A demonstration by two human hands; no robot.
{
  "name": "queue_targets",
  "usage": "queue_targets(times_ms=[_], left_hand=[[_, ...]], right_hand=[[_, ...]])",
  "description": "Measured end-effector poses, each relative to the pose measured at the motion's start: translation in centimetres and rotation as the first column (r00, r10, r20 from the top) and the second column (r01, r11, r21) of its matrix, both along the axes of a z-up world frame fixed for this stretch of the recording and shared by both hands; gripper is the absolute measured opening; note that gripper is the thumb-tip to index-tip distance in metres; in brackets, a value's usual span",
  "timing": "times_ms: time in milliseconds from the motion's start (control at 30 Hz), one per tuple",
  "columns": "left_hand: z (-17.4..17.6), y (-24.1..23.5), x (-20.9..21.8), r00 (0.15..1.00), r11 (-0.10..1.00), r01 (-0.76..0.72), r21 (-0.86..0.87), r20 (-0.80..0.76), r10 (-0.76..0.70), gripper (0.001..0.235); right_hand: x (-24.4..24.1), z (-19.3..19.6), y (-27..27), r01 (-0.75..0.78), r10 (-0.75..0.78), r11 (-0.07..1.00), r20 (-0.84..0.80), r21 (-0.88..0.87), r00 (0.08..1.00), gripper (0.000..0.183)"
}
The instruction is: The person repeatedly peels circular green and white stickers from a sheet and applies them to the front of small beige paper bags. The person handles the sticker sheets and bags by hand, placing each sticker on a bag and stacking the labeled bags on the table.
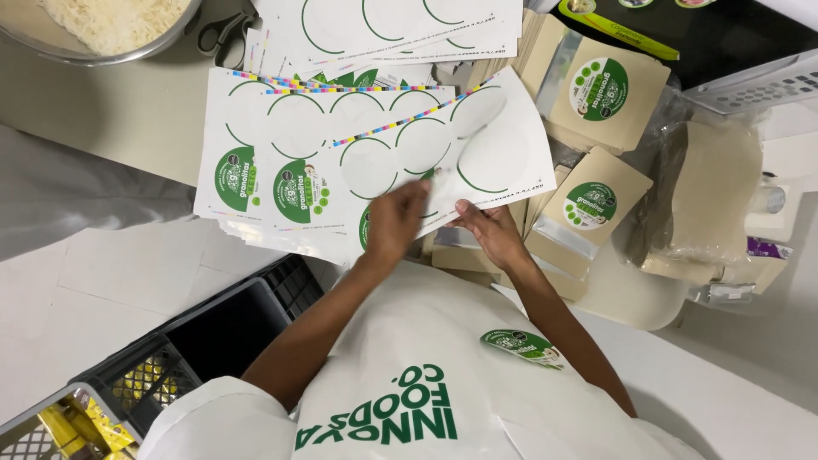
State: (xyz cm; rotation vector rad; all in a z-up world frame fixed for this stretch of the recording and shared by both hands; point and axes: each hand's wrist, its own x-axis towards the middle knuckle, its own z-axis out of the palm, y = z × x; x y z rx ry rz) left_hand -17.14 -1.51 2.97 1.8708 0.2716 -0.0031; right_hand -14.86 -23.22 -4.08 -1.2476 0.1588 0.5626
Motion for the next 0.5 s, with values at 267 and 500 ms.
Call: queue_targets(times_ms=[267,500], left_hand=[[5.4,8.6,-0.5,0.910,0.782,-0.367,-0.504,-0.019,0.415,0.013],[17.9,7.1,-3.2,0.422,0.619,0.533,-0.577,-0.453,-0.786,0.056]], right_hand=[[0.7,-0.2,-3.3,0.118,-0.119,0.992,-0.033,-0.036,0.992,0.034],[2.1,-2.4,-0.3,0.365,-0.328,0.919,-0.223,0.150,0.918,0.035]])
